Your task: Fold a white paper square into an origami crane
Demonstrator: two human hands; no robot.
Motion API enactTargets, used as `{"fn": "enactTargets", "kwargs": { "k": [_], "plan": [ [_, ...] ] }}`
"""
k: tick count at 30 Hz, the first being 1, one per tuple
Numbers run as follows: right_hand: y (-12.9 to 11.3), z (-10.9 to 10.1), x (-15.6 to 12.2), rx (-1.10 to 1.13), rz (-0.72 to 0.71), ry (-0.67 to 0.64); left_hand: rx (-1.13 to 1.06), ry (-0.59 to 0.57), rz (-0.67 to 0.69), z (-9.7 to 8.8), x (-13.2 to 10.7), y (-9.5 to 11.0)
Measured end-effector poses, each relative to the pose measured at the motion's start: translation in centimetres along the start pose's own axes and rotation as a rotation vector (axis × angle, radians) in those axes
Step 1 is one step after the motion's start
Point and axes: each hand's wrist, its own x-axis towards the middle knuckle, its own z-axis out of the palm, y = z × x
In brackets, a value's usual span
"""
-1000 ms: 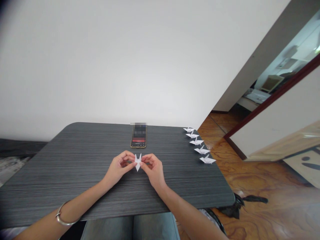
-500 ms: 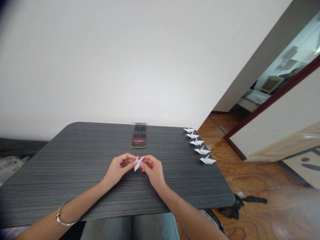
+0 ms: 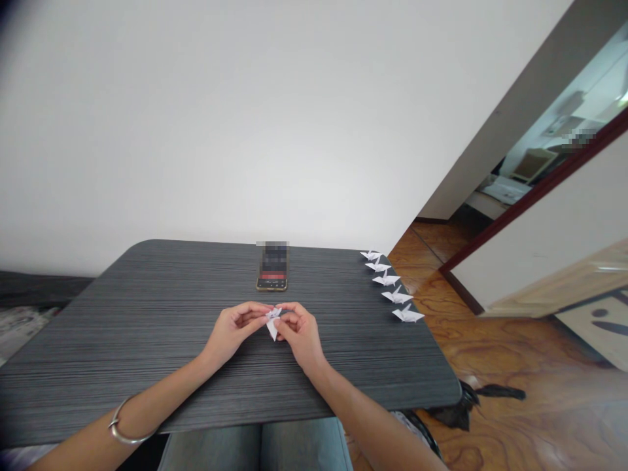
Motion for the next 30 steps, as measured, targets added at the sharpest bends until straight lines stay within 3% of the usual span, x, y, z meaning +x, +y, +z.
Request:
{"fn": "enactTargets", "kwargs": {
  "k": [8,16,30],
  "plan": [
    [0.03,-0.15,-0.01,0.017,-0.113,0.07,0.013,0.087,0.105,-0.14,0.13,-0.27],
    [-0.06,0.06,-0.14,-0.012,-0.066,0.029,-0.009,-0.068,-0.009,0.17,0.01,-0.26],
    [-0.01,0.19,-0.41,-0.076,-0.06,-0.031,-0.02,-0.106,-0.033,0.23,0.07,-0.38]
  ]
}}
